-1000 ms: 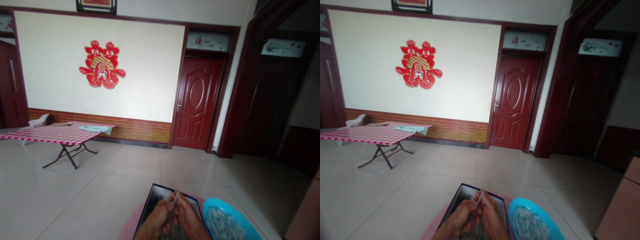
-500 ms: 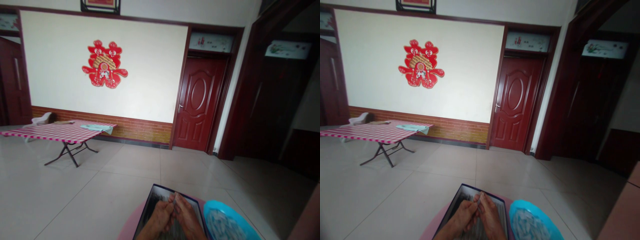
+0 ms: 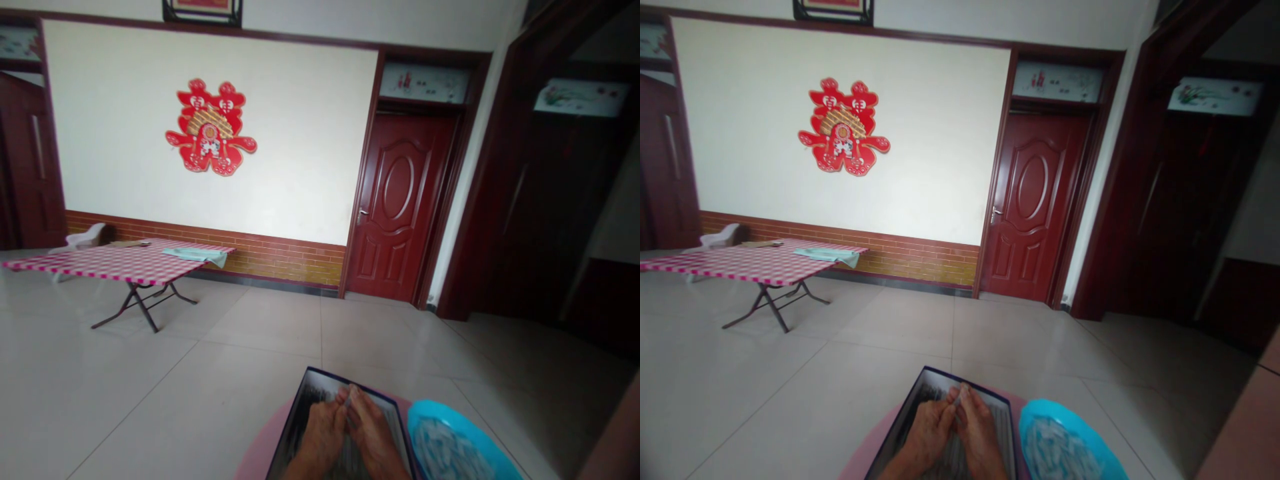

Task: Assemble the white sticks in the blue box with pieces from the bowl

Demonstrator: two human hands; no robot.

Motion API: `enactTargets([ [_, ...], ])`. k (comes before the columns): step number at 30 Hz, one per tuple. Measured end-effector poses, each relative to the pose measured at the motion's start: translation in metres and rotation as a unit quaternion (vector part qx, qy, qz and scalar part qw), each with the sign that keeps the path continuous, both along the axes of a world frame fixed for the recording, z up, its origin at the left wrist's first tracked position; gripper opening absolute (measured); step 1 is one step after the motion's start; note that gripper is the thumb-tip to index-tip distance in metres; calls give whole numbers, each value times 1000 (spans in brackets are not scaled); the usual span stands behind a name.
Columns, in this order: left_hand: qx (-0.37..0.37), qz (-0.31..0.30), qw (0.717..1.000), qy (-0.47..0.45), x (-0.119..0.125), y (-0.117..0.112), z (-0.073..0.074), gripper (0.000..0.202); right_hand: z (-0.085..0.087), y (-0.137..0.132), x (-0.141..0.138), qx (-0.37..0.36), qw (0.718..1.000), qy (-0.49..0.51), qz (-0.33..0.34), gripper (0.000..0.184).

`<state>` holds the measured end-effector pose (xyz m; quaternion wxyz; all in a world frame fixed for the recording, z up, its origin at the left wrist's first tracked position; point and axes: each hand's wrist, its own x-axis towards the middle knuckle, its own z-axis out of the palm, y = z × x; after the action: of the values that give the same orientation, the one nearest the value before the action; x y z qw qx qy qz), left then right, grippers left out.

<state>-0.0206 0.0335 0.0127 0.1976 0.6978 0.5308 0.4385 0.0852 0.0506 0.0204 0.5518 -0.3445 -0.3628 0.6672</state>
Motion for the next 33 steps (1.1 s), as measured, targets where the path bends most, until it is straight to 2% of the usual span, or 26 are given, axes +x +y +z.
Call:
enactTargets([
  [14, 75, 10, 996, 46, -4, -3, -2, 45, -4, 4, -3, -1, 999, 37, -12, 42],
  [17, 95, -4, 994, 57, -5, -5, 0, 41, -6, 9, -1, -28, 998, 47, -34, 45],
  [20, 118, 10, 991, 59, -6, -6, -1, 36, -10, 12, 2, -23, 998, 20, -55, 48],
  [26, 170, 22, 981, 92, -10, 1, -18, 30, -8, 15, 13, -5, 989, -47, -143, 57],
  [29, 157, 24, 979, 125, -10, 1, -19, 26, -7, 18, 19, -26, 979, -49, -195, 55],
  [31, 122, 1, 980, 158, -9, -4, -12, 24, -7, 19, 22, -34, 973, -55, -222, 52],
  [33, 71, -34, 975, 206, -7, -12, 2, 23, -6, 20, 23, -41, 968, -57, -241, 48],
])
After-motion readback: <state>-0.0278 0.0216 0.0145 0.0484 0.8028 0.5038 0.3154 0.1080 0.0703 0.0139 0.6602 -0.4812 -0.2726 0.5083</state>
